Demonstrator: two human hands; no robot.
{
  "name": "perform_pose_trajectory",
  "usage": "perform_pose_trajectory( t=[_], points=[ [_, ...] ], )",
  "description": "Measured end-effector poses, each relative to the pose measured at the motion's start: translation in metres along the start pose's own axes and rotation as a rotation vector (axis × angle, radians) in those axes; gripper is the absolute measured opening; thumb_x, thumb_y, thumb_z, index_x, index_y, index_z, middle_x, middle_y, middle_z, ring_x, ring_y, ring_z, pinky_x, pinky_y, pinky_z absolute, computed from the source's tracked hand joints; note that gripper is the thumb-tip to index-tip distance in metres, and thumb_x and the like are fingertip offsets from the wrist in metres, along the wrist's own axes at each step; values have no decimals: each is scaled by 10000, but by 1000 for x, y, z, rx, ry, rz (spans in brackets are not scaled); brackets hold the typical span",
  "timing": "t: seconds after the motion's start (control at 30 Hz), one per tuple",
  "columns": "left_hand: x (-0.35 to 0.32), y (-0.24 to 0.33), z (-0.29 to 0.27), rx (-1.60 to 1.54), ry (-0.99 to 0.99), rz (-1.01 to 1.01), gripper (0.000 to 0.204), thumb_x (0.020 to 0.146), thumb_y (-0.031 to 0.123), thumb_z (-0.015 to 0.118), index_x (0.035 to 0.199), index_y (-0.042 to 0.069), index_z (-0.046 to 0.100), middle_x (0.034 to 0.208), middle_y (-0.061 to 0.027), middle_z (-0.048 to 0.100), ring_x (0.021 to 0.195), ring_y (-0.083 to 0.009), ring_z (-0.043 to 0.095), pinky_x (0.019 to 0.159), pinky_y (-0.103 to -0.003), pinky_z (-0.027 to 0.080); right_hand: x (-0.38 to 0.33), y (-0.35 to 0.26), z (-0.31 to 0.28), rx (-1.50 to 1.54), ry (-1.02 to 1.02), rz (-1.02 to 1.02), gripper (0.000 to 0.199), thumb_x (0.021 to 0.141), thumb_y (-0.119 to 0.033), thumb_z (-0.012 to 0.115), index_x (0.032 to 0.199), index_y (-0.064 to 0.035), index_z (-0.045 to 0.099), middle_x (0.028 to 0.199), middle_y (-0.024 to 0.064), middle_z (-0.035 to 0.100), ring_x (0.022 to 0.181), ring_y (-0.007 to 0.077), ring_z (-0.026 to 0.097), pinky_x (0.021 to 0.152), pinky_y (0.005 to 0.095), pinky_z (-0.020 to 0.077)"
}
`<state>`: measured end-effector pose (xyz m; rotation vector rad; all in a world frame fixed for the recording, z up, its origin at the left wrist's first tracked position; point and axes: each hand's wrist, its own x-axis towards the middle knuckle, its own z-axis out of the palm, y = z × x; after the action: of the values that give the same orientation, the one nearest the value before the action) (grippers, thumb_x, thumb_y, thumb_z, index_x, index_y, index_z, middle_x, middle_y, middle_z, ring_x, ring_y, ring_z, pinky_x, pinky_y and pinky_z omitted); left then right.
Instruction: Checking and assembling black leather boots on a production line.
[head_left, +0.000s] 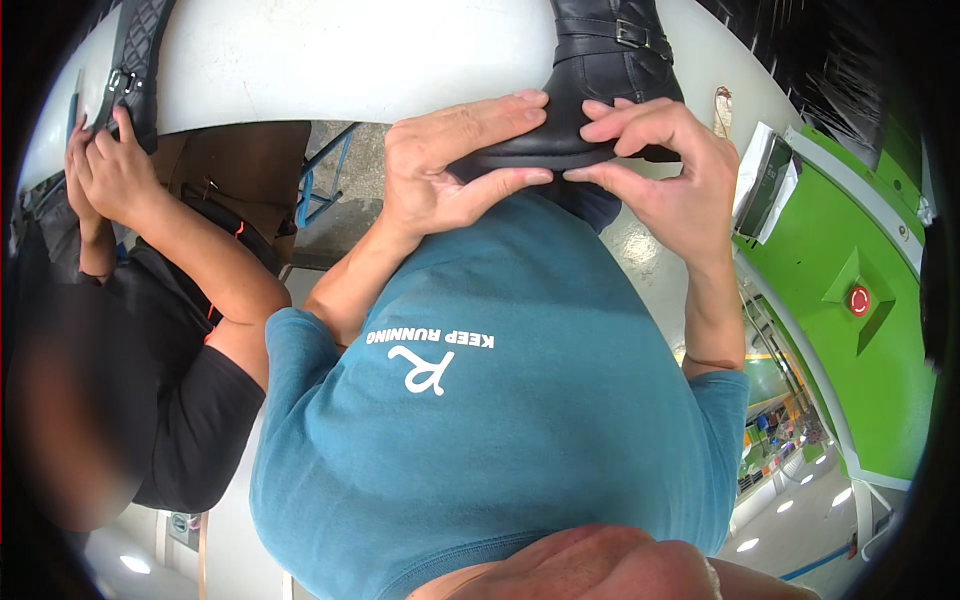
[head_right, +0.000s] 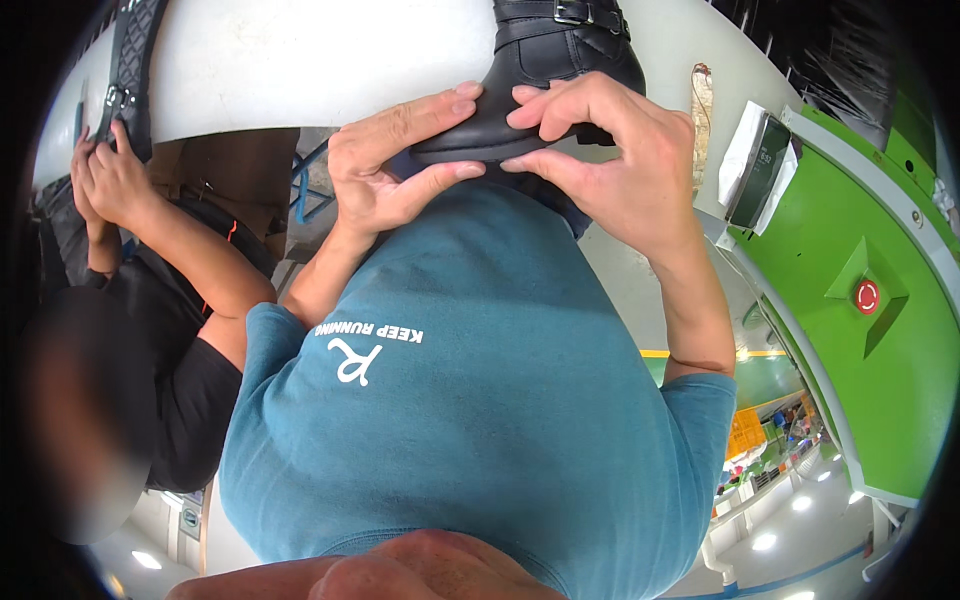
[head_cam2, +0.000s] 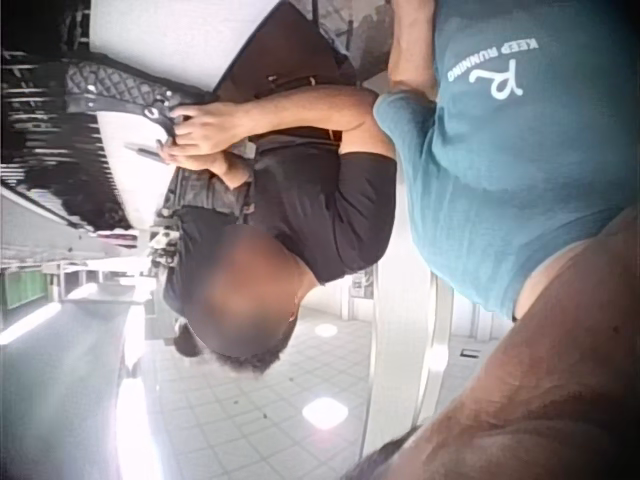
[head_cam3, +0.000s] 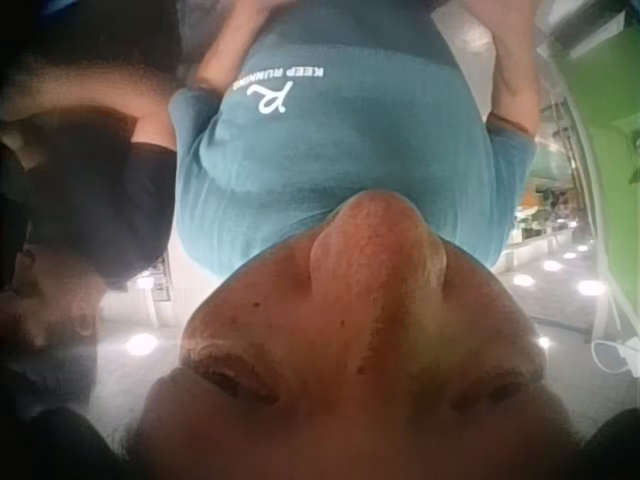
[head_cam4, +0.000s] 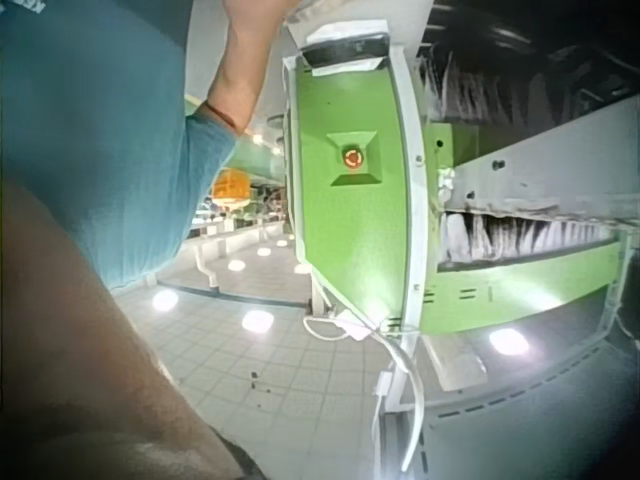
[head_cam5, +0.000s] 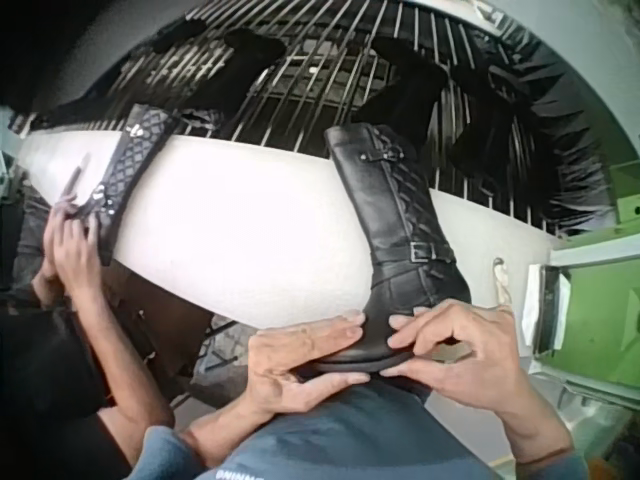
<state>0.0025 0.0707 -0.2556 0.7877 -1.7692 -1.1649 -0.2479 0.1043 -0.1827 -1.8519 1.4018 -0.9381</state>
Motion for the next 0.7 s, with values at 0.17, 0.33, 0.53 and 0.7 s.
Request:
perform_pose_trajectory(
  t=[0.17,0.33,0.53,0.7],
  points=[
    [5,-3,-2,-34,-26,-43,522,750,80,1008,1235,-27,847,1263,-227,832,1216,-344,812,1064,-411,644,6,5,-3,86,1,114,411,734,-38,1005,949,-35,655,954,29,835,1089,244,854,888,337,686],
    [2,-9,-6,-103,-71,-123,577,773,16,984,1317,-59,808,1349,-256,798,1324,-344,757,1174,-430,567,3,51,-32,-198,407,119,696,828,-337,1014,1383,-22,737,1382,160,755,1265,310,741,1072,403,583],
    [11,-2,-8,-149,-110,-112,629,778,-12,978,1369,-74,773,1425,-276,756,1394,-371,708,1242,-469,508,-7,55,-33,341,265,524,686,998,-414,879,1457,58,687,1280,121,748,1195,205,673,1040,369,567],
    [52,79,-8,208,-71,380,613,705,226,1062,1240,42,826,1468,-241,745,1430,-464,671,1189,-534,556,-20,-24,-78,108,372,107,584,917,-96,903,1462,-5,713,1301,100,663,1208,218,656,979,341,599]
  ],
)
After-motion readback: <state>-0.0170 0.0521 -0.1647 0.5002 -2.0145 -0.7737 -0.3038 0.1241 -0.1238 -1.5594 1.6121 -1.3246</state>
